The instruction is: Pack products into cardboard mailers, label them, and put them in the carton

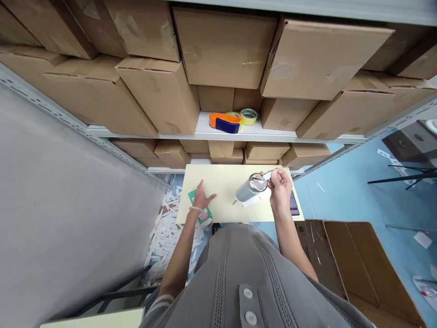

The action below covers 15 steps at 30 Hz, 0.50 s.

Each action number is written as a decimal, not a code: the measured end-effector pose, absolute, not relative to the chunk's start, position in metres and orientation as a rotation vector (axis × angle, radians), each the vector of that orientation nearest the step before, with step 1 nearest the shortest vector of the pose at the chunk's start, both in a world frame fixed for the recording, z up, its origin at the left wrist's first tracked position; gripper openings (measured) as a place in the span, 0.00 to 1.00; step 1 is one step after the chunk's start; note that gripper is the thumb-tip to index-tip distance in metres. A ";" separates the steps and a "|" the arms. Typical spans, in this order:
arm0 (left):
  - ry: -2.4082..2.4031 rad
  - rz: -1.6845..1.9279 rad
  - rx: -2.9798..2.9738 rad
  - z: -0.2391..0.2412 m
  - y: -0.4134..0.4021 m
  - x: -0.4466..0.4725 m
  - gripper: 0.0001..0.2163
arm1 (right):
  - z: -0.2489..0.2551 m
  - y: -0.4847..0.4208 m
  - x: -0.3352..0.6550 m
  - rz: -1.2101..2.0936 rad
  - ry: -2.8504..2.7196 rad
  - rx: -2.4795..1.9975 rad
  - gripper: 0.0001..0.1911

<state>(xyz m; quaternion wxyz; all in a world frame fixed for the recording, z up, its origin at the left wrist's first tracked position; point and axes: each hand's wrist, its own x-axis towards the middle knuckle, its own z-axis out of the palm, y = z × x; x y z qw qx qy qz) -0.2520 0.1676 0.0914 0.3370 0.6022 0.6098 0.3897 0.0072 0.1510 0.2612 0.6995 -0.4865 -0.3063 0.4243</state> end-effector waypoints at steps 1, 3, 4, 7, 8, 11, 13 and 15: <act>1.522 0.966 1.682 0.099 0.166 -0.237 0.42 | 0.261 0.152 0.005 0.954 -0.681 -1.087 0.16; 1.302 0.873 1.941 0.116 0.160 -0.203 0.48 | 0.260 0.153 0.000 0.972 -0.680 -1.091 0.16; 1.222 0.870 2.037 0.125 0.157 -0.186 0.49 | 0.259 0.154 -0.003 0.978 -0.679 -1.091 0.16; 1.283 1.027 2.084 0.150 0.148 -0.149 0.42 | 0.258 0.156 -0.006 0.985 -0.674 -1.076 0.16; 1.323 1.061 2.066 0.157 0.147 -0.143 0.39 | 0.257 0.157 -0.006 0.983 -0.674 -1.069 0.17; 1.402 1.105 1.965 0.169 0.146 -0.143 0.33 | 0.255 0.160 -0.002 1.007 -0.707 -1.063 0.17; 1.405 1.110 1.824 0.174 0.148 -0.151 0.33 | 0.253 0.162 0.003 1.037 -0.747 -1.079 0.18; 1.325 1.102 1.611 0.178 0.152 -0.160 0.31 | 0.249 0.163 0.007 1.069 -0.786 -1.130 0.19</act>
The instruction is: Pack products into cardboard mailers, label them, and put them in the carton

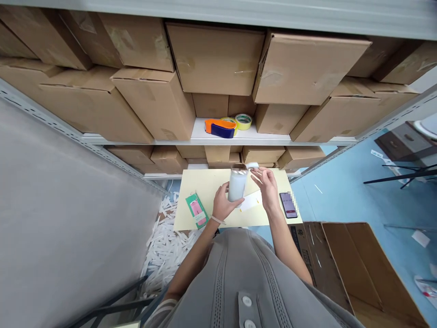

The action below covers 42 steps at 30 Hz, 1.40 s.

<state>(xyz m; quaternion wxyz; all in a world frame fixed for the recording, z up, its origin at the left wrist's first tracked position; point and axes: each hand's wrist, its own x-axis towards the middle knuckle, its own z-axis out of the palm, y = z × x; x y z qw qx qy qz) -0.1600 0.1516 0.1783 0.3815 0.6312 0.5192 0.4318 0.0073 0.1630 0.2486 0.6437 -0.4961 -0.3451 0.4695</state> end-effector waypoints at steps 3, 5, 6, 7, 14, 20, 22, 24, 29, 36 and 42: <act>1.072 1.123 1.269 0.188 0.160 -0.171 0.27 | 0.243 0.156 0.008 1.285 -0.874 -1.226 0.24; 0.913 1.168 1.075 0.197 0.165 -0.176 0.26 | 0.243 0.147 0.003 1.574 -0.920 -1.211 0.28; 0.853 1.191 0.994 0.202 0.166 -0.178 0.26 | 0.244 0.142 -0.001 1.726 -0.920 -1.170 0.29; 0.804 1.211 0.926 0.206 0.167 -0.180 0.26 | 0.246 0.137 -0.006 1.862 -0.899 -1.116 0.30; 0.659 1.209 0.719 0.218 0.154 -0.186 0.27 | 0.250 0.131 -0.036 2.192 -0.525 -0.872 0.32; 0.669 1.231 0.828 0.209 0.152 -0.188 0.30 | 0.243 0.133 -0.050 1.830 -0.602 -0.956 0.24; 0.682 1.252 0.823 0.204 0.153 -0.189 0.33 | 0.244 0.132 -0.052 1.577 -0.733 -1.019 0.22; 0.698 1.243 0.792 0.201 0.153 -0.191 0.35 | 0.245 0.131 -0.051 1.331 -0.872 -1.080 0.22; 0.654 1.220 0.712 0.201 0.154 -0.187 0.30 | 0.248 0.129 -0.043 0.746 -1.269 -1.191 0.28; 0.601 1.186 0.415 0.211 0.159 -0.172 0.20 | 0.233 0.119 -0.039 0.386 -1.695 -1.273 0.24; 0.580 1.208 0.223 0.215 0.161 -0.170 0.15 | 0.236 0.120 -0.025 0.683 -1.654 -1.226 0.35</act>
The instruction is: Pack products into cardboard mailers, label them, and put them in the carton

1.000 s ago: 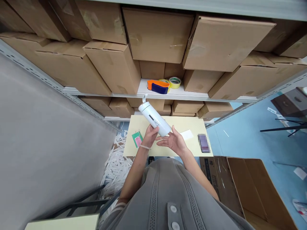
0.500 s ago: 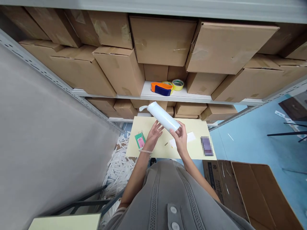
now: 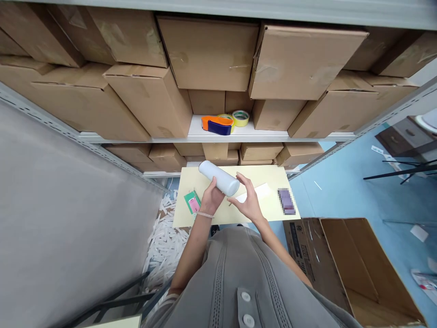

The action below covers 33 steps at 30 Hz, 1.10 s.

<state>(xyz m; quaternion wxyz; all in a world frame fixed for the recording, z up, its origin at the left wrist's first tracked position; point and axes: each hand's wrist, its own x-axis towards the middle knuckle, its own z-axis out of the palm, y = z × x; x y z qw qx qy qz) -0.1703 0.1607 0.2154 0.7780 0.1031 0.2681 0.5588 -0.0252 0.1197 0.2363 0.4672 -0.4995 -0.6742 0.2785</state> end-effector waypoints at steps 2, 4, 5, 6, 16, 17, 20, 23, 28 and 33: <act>0.564 1.220 0.158 0.221 0.160 -0.172 0.15 | 0.236 0.120 -0.021 0.872 -1.495 -1.191 0.31; 0.562 1.199 0.093 0.226 0.160 -0.173 0.16 | 0.233 0.121 -0.018 1.031 -1.365 -1.174 0.24; 0.564 1.182 0.067 0.228 0.159 -0.174 0.16 | 0.232 0.121 -0.017 1.081 -1.329 -1.176 0.22; 0.567 1.167 0.048 0.229 0.159 -0.175 0.16 | 0.231 0.121 -0.016 1.105 -1.316 -1.185 0.21; 0.857 1.193 0.345 0.210 0.157 -0.163 0.18 | 0.229 0.124 -0.037 0.912 -1.609 -1.268 0.40; 0.901 1.210 0.404 0.209 0.156 -0.163 0.19 | 0.225 0.126 -0.039 0.931 -1.554 -1.278 0.38; 0.979 1.237 0.566 0.211 0.152 -0.168 0.20 | 0.219 0.131 -0.039 1.086 -1.301 -1.252 0.33; 0.980 1.234 0.710 0.214 0.149 -0.175 0.20 | 0.225 0.135 -0.031 1.355 -1.049 -1.146 0.29; 0.902 1.412 0.856 0.228 0.154 -0.189 0.22 | 0.236 0.130 -0.021 1.717 -0.747 -0.956 0.22; 0.840 1.577 0.862 0.256 0.160 -0.202 0.25 | 0.235 0.118 -0.024 1.820 -0.617 -0.914 0.21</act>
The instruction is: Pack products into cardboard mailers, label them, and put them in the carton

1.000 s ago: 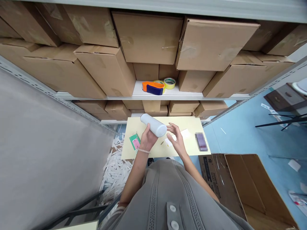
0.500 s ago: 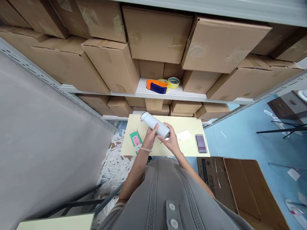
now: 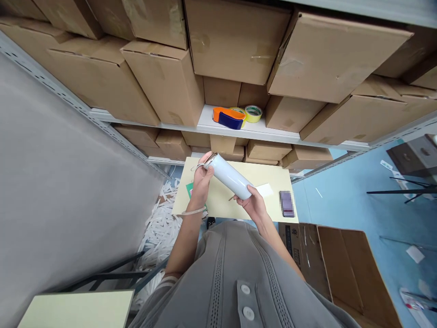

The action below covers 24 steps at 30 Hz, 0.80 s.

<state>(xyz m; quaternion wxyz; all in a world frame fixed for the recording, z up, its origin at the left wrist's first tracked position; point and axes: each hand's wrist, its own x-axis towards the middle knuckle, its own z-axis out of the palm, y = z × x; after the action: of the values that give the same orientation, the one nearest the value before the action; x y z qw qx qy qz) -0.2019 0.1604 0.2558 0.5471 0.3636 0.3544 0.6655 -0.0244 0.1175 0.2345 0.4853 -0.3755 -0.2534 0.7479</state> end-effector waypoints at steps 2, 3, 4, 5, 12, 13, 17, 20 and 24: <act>0.851 1.577 0.844 0.263 0.160 -0.204 0.25 | 0.235 0.115 -0.025 1.887 -0.610 -0.908 0.22; 0.843 1.564 0.837 0.266 0.160 -0.205 0.25 | 0.235 0.115 -0.025 1.935 -0.591 -0.900 0.23; 0.825 1.541 0.831 0.267 0.159 -0.205 0.25 | 0.234 0.115 -0.025 1.994 -0.555 -0.880 0.24; 0.799 1.515 0.827 0.268 0.158 -0.206 0.26 | 0.233 0.116 -0.025 2.074 -0.505 -0.844 0.25; 0.681 1.427 0.800 0.271 0.160 -0.207 0.30 | 0.217 0.113 -0.025 2.669 -0.094 -0.440 0.30; 0.681 1.433 0.791 0.271 0.160 -0.207 0.30 | 0.216 0.112 -0.026 2.680 -0.054 -0.417 0.29; 0.658 1.451 0.807 0.272 0.161 -0.209 0.30 | 0.216 0.109 -0.030 2.697 -0.013 -0.358 0.27; 0.635 1.432 0.843 0.271 0.161 -0.210 0.31 | 0.215 0.108 -0.032 2.709 -0.042 -0.299 0.27; 0.657 1.425 0.815 0.268 0.160 -0.210 0.32 | 0.211 0.105 -0.034 2.704 -0.072 -0.322 0.27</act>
<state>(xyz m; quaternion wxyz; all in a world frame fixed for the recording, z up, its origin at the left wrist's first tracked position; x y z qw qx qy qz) -0.2103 0.1598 0.2682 0.6340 0.3565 0.2874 0.6231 -0.0338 0.1053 0.2109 0.2072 -0.1158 -0.0258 0.9711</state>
